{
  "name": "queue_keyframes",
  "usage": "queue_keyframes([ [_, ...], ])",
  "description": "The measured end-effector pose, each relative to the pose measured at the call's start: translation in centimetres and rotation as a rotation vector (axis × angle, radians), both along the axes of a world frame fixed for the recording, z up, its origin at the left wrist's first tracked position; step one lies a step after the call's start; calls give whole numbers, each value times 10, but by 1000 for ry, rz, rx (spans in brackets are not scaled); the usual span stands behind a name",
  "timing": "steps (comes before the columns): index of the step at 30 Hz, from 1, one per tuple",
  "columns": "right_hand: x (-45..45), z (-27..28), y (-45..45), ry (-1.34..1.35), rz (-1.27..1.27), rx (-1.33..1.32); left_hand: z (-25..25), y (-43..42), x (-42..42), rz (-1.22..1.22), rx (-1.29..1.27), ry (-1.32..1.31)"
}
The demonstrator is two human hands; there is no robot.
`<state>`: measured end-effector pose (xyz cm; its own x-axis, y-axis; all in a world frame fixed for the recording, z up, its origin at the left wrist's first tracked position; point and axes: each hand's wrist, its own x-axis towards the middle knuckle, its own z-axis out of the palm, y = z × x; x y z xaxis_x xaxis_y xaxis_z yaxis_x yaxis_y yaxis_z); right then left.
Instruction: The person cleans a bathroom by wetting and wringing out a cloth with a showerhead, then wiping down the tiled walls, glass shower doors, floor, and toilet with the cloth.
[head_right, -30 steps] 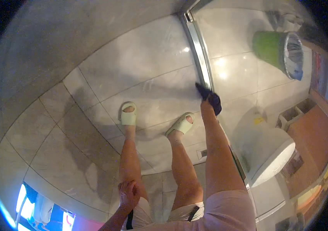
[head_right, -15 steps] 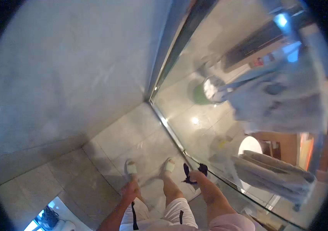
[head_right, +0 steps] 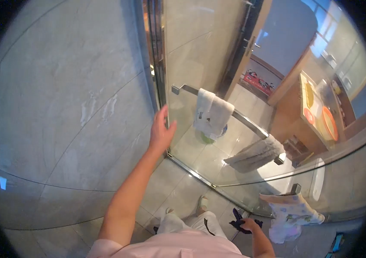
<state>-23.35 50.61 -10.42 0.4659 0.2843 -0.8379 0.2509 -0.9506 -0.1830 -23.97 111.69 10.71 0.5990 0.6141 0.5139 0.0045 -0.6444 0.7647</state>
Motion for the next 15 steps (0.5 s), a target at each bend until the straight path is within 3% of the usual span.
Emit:
queue_keyframes([
  [4,-66,40,-21,16,-242,-43,25,18,63,28,-25,-46],
  [5,-81,-4,-59,104,-301,-62,23,19,72,50,-20,-61],
  [7,-110,-32,-85,247,-554,-25,19,22,88,88,-7,-90],
  [9,-130,-40,-96,299,-634,-25,22,16,92,178,59,-104],
  [14,-101,0,-47,236,-533,-47,8,32,107,174,-214,-197],
  [15,-94,-32,-61,224,-613,39,9,32,108,174,-244,-199],
])
